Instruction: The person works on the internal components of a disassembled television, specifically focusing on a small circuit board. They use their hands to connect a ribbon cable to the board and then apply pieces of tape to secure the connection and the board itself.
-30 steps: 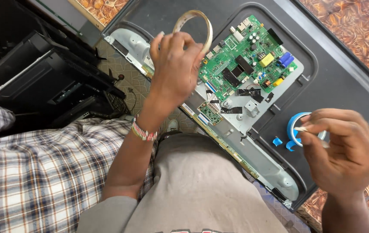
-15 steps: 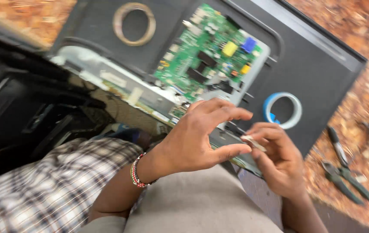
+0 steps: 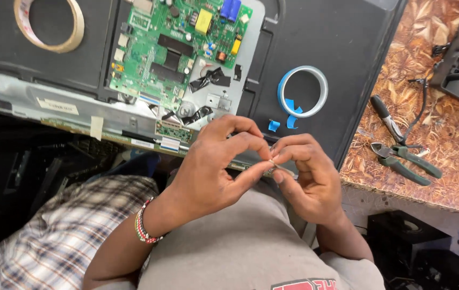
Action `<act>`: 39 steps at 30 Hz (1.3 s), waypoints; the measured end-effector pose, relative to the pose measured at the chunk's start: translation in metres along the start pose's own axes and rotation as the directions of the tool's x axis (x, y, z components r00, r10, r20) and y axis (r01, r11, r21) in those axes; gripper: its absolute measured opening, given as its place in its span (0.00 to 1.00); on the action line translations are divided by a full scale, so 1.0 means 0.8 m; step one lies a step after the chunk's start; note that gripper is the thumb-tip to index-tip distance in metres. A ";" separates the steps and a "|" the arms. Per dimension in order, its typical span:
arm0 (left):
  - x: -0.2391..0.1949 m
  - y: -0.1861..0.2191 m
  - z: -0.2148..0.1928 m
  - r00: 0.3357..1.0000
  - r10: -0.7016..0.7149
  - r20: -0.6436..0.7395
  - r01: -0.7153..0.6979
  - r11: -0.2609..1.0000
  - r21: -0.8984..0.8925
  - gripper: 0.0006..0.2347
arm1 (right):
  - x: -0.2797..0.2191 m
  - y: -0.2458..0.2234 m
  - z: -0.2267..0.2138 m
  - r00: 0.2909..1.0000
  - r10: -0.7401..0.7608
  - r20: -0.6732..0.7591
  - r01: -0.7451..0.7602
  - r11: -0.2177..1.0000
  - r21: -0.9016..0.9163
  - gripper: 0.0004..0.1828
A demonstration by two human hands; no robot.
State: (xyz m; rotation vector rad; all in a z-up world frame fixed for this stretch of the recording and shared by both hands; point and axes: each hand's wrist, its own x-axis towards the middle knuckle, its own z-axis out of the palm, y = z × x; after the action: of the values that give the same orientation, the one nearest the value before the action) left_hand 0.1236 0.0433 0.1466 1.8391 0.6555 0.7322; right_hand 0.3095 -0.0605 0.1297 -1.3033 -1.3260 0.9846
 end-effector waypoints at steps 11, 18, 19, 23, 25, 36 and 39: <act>-0.061 0.001 0.065 0.924 -0.127 -0.361 0.116 0.992 -0.052 0.02 | -0.006 0.044 -0.015 0.995 -0.088 0.047 0.088 0.996 -0.007 0.08; -0.154 -0.041 0.085 0.593 -0.357 -0.721 0.339 0.924 -0.178 0.14 | -0.027 0.071 0.009 0.994 -0.044 0.097 0.049 0.998 -0.044 0.11; -0.163 -0.057 0.092 0.503 -0.361 -0.785 0.319 0.922 -0.219 0.13 | -0.028 0.077 0.012 0.984 -0.080 0.158 0.097 0.990 -0.100 0.13; -0.181 -0.113 0.107 0.430 -0.441 -0.788 0.270 0.896 -0.354 0.16 | -0.029 0.078 0.045 0.974 -0.095 0.207 0.178 0.884 -0.431 0.18; -0.182 -0.126 0.111 0.420 -0.437 -0.795 0.198 0.899 -0.390 0.17 | -0.025 0.081 0.056 0.947 -0.080 0.311 0.237 0.828 -0.509 0.29; -0.172 -0.129 0.094 0.419 -0.150 -0.895 0.290 0.957 -0.025 0.32 | -0.010 0.069 0.086 0.880 -0.009 0.474 0.329 0.733 -0.595 0.28; -0.166 -0.138 0.089 0.407 -0.067 -0.911 0.298 0.952 0.063 0.32 | -0.001 0.066 0.087 0.881 0.051 0.471 0.290 0.729 -0.620 0.26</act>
State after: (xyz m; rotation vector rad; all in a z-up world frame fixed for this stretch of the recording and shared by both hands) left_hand 0.0753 -0.0573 -0.0037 1.3700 1.6854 1.5824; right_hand 0.2512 -0.0504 0.0657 -1.5279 -2.2749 0.7493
